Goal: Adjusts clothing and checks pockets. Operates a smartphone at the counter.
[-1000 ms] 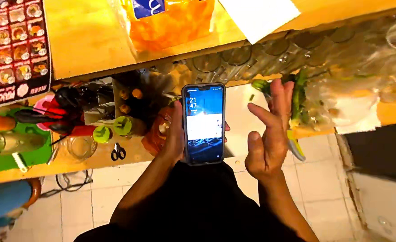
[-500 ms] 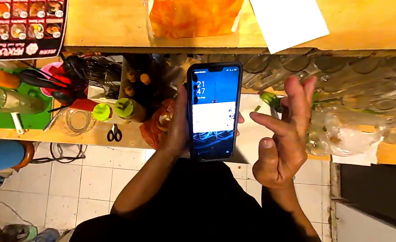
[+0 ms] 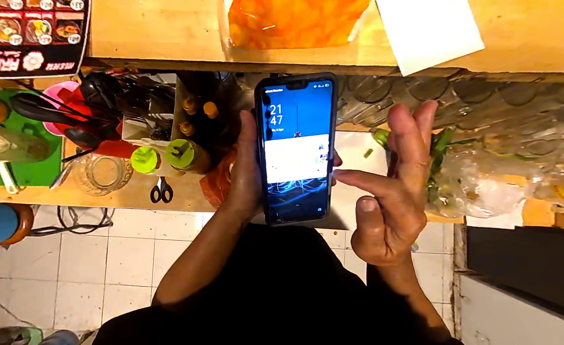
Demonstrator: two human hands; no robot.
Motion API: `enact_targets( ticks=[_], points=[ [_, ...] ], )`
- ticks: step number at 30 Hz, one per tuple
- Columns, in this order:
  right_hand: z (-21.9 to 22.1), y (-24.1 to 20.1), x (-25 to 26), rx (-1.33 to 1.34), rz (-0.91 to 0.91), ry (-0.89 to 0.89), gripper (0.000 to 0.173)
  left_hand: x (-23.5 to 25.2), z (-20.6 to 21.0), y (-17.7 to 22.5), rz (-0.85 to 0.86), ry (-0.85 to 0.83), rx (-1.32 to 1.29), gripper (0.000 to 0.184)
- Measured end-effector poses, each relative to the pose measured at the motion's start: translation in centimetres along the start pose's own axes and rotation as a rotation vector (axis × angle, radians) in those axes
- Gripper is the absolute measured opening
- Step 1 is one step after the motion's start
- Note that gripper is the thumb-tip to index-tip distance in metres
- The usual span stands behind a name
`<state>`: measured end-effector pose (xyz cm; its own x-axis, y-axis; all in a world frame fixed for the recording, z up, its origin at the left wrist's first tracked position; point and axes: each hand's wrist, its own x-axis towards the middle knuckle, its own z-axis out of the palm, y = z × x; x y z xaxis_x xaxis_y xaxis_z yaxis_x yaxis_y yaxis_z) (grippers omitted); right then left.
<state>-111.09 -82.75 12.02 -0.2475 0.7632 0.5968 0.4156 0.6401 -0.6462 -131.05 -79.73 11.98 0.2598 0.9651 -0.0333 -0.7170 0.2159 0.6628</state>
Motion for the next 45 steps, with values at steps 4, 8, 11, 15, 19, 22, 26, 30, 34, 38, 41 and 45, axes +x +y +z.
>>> enact_targets(
  ticks=[4,8,11,15,19,22,26,30,34,38,41,45],
  points=[
    [0.3,-0.2,0.0,0.044,-0.027,-0.061,0.033,0.1,0.2,0.0,0.037,-0.019,-0.021,0.06],
    [0.6,0.1,0.4,0.02,-0.01,-0.073,0.033,-0.2,0.4,-0.2,0.067,0.114,0.079,0.051],
    [0.1,0.5,0.9,-0.053,0.001,-0.04,0.04,-0.3,0.4,-0.3,0.016,0.036,-0.001,0.058],
    [-0.6,0.7,0.9,-0.076,-0.005,-0.001,0.039,-0.4,0.0,-0.5,-0.069,-0.029,-0.043,0.069],
    [-0.6,0.8,0.6,-0.07,-0.002,0.006,0.039,-0.6,-0.1,-0.4,-0.094,-0.051,-0.074,0.068],
    [-0.6,0.5,0.6,-0.07,-0.001,0.016,0.037,-1.1,0.1,-0.1,-0.083,-0.014,0.004,0.063],
    [-0.5,0.4,0.6,-0.074,-0.016,0.013,0.037,-1.2,0.2,-0.1,-0.072,0.003,0.026,0.061],
    [-0.3,0.3,0.7,-0.069,-0.02,0.006,0.037,-1.3,0.3,-0.1,-0.062,0.066,0.07,0.058],
    [-0.2,0.2,0.8,-0.063,-0.017,-0.005,0.038,-1.2,0.4,-0.1,-0.038,0.042,0.069,0.057],
    [0.0,0.2,0.9,-0.059,-0.026,0.0,0.038,-1.2,0.3,0.0,-0.037,0.046,0.084,0.06],
    [0.0,0.2,1.0,-0.062,-0.024,-0.005,0.038,-1.3,0.3,0.0,-0.015,0.068,0.136,0.055],
    [0.1,0.2,1.1,-0.065,-0.027,-0.014,0.038,-1.2,0.1,0.0,0.004,0.069,0.145,0.055]
  ],
)
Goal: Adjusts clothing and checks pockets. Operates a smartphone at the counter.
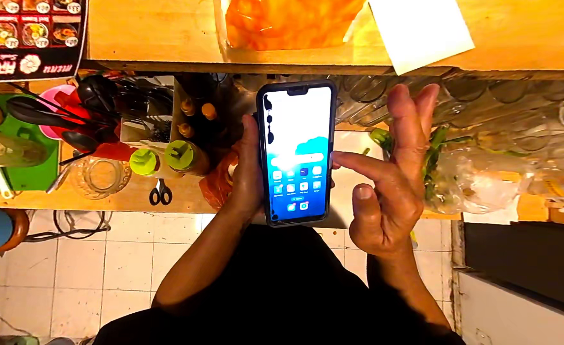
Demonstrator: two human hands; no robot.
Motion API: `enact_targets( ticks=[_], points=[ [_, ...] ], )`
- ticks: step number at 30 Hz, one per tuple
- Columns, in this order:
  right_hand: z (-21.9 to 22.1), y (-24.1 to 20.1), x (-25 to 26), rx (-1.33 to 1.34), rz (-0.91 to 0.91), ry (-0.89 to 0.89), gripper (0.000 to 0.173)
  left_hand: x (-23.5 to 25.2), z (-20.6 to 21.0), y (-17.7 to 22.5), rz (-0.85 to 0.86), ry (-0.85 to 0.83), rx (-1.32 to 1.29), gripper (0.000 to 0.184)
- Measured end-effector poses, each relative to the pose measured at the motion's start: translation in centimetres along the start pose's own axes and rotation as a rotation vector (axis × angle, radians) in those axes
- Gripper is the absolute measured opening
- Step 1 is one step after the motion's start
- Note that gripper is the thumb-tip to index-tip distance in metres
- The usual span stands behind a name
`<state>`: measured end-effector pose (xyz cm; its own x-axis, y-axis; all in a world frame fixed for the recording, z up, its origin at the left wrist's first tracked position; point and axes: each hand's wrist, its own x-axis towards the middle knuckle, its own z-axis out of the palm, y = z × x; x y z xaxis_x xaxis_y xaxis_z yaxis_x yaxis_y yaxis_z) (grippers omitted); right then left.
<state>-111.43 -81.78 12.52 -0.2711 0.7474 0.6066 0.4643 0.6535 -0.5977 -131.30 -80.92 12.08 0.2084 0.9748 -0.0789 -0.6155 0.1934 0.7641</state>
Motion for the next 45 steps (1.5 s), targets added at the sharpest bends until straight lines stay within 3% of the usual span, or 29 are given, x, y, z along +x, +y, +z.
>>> enact_targets(
  ticks=[6,11,24,33,45],
  points=[
    [0.2,0.3,0.4,-0.005,0.024,0.004,0.036,-0.3,-0.3,0.1,-0.009,-0.102,-0.03,0.058],
    [1.4,-0.9,1.1,0.027,-0.005,-0.082,0.035,-0.1,-0.2,-0.5,0.002,-0.049,0.051,0.054],
    [1.0,-0.6,1.3,0.002,-0.017,-0.034,0.034,-0.4,0.1,-0.4,-0.031,-0.003,0.082,0.055],
    [-0.5,0.3,1.0,-0.079,-0.007,0.089,0.034,-0.3,-0.4,-0.4,-0.056,-0.129,-0.034,0.061],
    [0.2,-0.1,1.0,-0.035,0.007,0.062,0.033,-0.2,-0.2,-0.4,-0.034,-0.133,-0.039,0.06]
  ],
)
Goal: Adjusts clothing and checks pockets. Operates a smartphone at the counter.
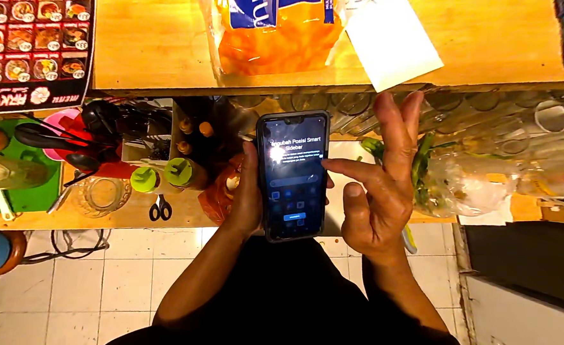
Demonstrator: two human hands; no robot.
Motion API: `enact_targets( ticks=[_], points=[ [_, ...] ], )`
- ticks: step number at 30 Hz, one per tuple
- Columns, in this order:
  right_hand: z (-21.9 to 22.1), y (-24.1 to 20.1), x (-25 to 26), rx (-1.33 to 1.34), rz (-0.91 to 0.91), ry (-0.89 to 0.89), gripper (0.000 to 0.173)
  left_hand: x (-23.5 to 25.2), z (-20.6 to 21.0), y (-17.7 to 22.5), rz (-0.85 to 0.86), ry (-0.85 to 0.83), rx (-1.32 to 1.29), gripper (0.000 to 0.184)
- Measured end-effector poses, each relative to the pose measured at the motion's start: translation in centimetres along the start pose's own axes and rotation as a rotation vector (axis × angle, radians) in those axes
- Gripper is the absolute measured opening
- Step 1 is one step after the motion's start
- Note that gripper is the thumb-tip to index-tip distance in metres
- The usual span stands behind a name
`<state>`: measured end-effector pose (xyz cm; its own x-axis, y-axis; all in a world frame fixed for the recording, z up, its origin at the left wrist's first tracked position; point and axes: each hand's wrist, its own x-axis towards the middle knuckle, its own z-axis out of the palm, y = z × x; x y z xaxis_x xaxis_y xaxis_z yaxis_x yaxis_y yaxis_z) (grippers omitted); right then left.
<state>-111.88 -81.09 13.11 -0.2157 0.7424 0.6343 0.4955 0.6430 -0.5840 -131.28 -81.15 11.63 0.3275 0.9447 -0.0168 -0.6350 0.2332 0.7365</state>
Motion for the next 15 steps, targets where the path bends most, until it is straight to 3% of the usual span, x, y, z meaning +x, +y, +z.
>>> enact_targets(
  ticks=[9,12,15],
  points=[
    [-0.4,-0.1,-0.7,0.069,-0.045,-0.027,0.03,0.2,-0.1,0.3,0.06,0.181,0.07,0.052],
    [0.0,0.0,-0.9,0.082,-0.023,-0.062,0.031,1.1,0.0,0.1,0.139,0.204,0.037,0.047],
    [0.2,0.0,-0.8,0.103,-0.023,-0.057,0.029,1.2,0.2,0.2,0.107,0.212,0.022,0.05]
  ],
)
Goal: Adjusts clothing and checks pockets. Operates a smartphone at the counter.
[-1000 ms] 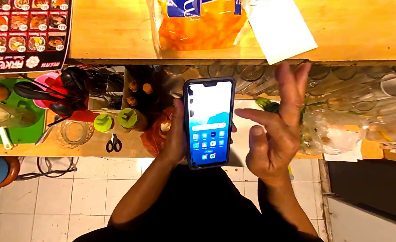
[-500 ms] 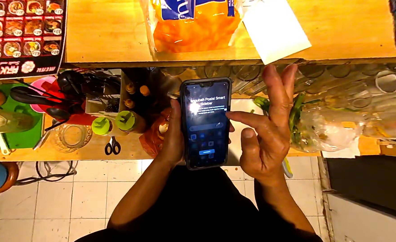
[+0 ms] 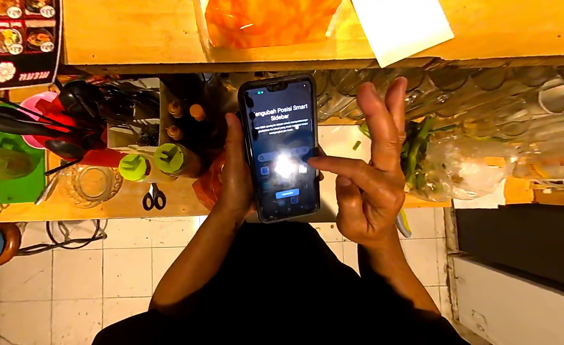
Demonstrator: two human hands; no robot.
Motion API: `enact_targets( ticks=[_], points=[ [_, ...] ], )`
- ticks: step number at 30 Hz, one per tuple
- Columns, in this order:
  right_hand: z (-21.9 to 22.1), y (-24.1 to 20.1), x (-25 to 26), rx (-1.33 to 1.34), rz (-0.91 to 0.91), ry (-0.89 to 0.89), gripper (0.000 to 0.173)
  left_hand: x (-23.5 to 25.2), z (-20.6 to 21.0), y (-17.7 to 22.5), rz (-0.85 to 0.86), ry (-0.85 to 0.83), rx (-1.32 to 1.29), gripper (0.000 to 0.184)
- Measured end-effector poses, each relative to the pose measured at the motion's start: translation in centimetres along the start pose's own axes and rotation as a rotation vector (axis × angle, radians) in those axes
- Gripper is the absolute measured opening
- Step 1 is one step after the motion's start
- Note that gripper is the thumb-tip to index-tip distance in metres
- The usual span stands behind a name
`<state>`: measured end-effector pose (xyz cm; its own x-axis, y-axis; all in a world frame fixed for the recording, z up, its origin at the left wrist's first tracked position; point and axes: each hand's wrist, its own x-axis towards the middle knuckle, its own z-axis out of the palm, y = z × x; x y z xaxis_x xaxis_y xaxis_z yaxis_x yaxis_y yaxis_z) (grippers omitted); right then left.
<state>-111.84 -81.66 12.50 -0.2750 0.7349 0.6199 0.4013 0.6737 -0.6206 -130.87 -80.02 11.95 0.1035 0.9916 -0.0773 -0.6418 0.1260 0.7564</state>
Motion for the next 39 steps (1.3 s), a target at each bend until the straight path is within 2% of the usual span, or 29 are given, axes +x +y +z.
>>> enact_targets(
  ticks=[3,7,13,15,17,19,28,33,39],
  points=[
    [-0.2,-0.2,-0.3,0.046,-0.02,-0.007,0.026,0.0,-0.1,0.1,-0.054,-0.014,-0.026,0.056],
    [-0.2,-0.4,-1.4,0.13,-0.05,-0.069,0.028,0.5,-0.5,-0.1,-0.086,-0.144,-0.176,0.066],
    [0.5,-0.2,-2.7,0.14,-0.043,-0.087,0.028,0.3,-0.3,0.0,0.014,0.047,0.034,0.051],
    [0.2,-0.2,-2.6,0.128,-0.036,-0.07,0.03,0.3,-0.5,0.0,-0.029,-0.023,-0.028,0.058],
    [-0.2,-0.2,-2.4,0.117,-0.041,-0.047,0.031,0.3,-0.7,-0.1,-0.086,-0.17,-0.177,0.067],
    [-0.3,-0.2,-2.2,0.114,-0.045,-0.032,0.03,0.0,-0.8,0.0,-0.113,-0.228,-0.199,0.066],
    [-0.3,0.1,-1.5,0.053,-0.033,0.003,0.029,-1.1,-1.0,0.1,-0.156,-0.216,-0.129,0.067],
    [-0.3,0.2,-0.4,-0.057,0.014,0.003,0.034,-1.3,-0.8,0.0,-0.135,-0.089,0.003,0.06],
    [0.8,0.1,0.5,-0.056,0.024,-0.022,0.036,-1.2,-0.6,-0.1,-0.091,-0.122,0.015,0.057]
  ],
)
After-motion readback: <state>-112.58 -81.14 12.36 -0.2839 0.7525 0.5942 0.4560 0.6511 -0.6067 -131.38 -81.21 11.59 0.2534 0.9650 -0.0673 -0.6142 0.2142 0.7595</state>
